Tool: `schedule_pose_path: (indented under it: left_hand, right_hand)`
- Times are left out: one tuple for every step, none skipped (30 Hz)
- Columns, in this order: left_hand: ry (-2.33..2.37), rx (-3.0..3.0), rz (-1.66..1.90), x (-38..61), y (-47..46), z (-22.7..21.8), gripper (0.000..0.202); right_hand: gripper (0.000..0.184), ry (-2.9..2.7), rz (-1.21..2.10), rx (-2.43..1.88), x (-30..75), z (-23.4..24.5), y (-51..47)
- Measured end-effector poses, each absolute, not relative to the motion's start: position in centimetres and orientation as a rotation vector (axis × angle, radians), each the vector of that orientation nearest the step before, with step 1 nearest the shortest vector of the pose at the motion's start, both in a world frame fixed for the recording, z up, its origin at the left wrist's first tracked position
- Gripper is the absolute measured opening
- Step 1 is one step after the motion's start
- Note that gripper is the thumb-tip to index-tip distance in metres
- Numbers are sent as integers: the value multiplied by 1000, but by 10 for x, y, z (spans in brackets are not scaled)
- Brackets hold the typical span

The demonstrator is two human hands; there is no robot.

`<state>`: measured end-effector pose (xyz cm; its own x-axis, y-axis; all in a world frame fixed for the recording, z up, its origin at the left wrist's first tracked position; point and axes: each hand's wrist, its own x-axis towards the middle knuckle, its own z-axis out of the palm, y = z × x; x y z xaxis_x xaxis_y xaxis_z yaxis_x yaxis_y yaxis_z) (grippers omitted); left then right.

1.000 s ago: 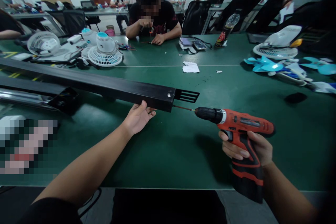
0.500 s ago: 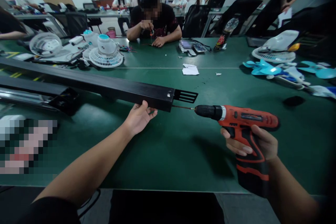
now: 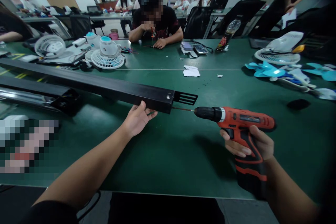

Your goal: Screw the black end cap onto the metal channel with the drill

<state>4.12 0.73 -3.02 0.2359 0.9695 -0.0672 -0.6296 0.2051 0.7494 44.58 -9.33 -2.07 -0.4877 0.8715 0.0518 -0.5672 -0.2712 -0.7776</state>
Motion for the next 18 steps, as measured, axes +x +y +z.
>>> schedule_pose_path:
  left_hand:
    - [617, 668, 1207, 41, 7, -30, 49]
    - [620, 660, 1201, 42, 8, -29, 51]
    - [621, 649, 1202, 42, 8, -28, 54]
    - [616, 632, 1213, 43, 8, -27, 58]
    - [605, 609, 1230, 43, 8, -26, 63]
    - [589, 582, 1248, 43, 8, -25, 68]
    - [571, 554, 1266, 44, 9, -25, 74]
    - [557, 529, 1279, 44, 9, -24, 80]
    - [550, 511, 1289, 44, 9, -23, 84]
    - [550, 503, 1299, 43, 9, -22, 85]
    - [557, 505, 1309, 43, 9, -21, 85]
    - [568, 512, 1318, 43, 9, -20, 83]
    - [582, 521, 1326, 42, 8, -19, 82]
    - [597, 529, 1331, 42, 8, -18, 81]
    - [612, 536, 1331, 41, 7, -17, 80]
    - [626, 539, 1328, 41, 6, -16, 80]
    - [641, 540, 1325, 40, 6, -15, 81]
    - [653, 538, 1323, 39, 5, -14, 80]
  right_hand:
    - [40, -943, 1893, -483, 445, -20, -93]
    - [41, -948, 1894, -479, 444, -19, -94]
    - [41, -954, 1898, -477, 443, -18, -94]
    - [41, -959, 1902, -478, 442, -16, -94]
    - [41, -963, 1905, -481, 441, -15, -94]
    - [41, -968, 1907, -486, 440, -14, -94]
    - [42, -971, 1907, -493, 439, -13, -94]
    - [42, -974, 1903, -499, 438, -13, -94]
    - [43, -977, 1895, -502, 438, -13, -94]
    - [43, -979, 1886, -505, 437, -13, -94]
    - [43, -980, 1871, -507, 437, -13, -95]
    - [42, -977, 1860, -515, 437, -14, -95]
    - [41, -967, 1849, -524, 437, -14, -96]
    - [41, -956, 1842, -535, 437, -15, -96]
    - [41, -947, 1840, -544, 438, -15, -96]
    - [40, -940, 1840, -550, 438, -15, -97]
    - [40, -935, 1842, -558, 438, -15, -97]
    - [40, -934, 1848, -561, 438, -15, -97]
